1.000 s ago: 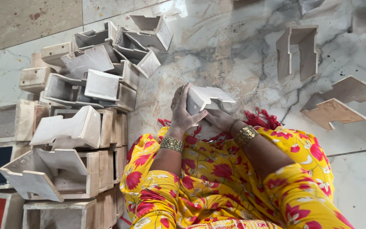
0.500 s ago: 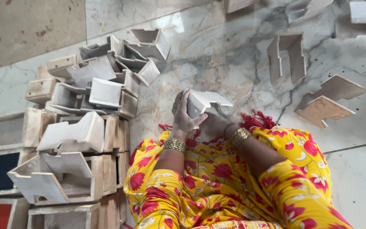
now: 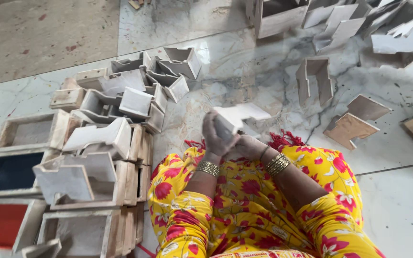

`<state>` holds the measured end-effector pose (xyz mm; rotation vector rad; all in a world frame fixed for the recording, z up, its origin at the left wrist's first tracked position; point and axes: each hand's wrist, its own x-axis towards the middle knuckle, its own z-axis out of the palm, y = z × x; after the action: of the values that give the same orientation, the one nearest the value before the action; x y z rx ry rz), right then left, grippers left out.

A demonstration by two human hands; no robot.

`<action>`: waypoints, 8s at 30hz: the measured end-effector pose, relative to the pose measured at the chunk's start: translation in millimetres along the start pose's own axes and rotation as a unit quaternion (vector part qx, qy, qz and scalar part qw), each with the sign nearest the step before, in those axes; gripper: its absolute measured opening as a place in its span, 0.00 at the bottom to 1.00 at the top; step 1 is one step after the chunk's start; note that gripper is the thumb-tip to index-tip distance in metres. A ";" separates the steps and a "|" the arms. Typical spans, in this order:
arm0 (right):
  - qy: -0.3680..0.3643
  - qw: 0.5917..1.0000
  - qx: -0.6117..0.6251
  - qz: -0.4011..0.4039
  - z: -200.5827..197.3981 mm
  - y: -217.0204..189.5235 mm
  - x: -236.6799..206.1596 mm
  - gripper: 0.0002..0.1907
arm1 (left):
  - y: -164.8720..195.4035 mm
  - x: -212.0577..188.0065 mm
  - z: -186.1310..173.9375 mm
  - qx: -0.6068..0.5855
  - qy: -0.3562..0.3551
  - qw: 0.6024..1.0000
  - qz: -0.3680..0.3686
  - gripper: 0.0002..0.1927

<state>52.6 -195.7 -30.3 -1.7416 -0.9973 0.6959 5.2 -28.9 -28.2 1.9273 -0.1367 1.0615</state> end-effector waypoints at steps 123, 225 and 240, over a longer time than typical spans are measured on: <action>-0.015 0.911 -0.339 0.236 41.3 51.7 14.0 0.28 | -41.6 -25.2 39.5 -0.006 -0.175 0.904 -0.389 0.33; 0.228 0.897 -0.343 0.158 5.9 21.8 -38.3 0.47 | -52.2 -32.4 47.8 -0.014 -0.216 0.930 -0.297 0.52; 0.193 0.841 -0.395 0.315 0.6 -22.1 -34.9 0.47 | -41.1 -37.7 60.4 -0.160 -0.227 0.592 -0.757 0.28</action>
<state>27.8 -221.4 -9.5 -2.8681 -0.4053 0.2758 38.6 -61.6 -95.8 1.1754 0.8590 -0.6076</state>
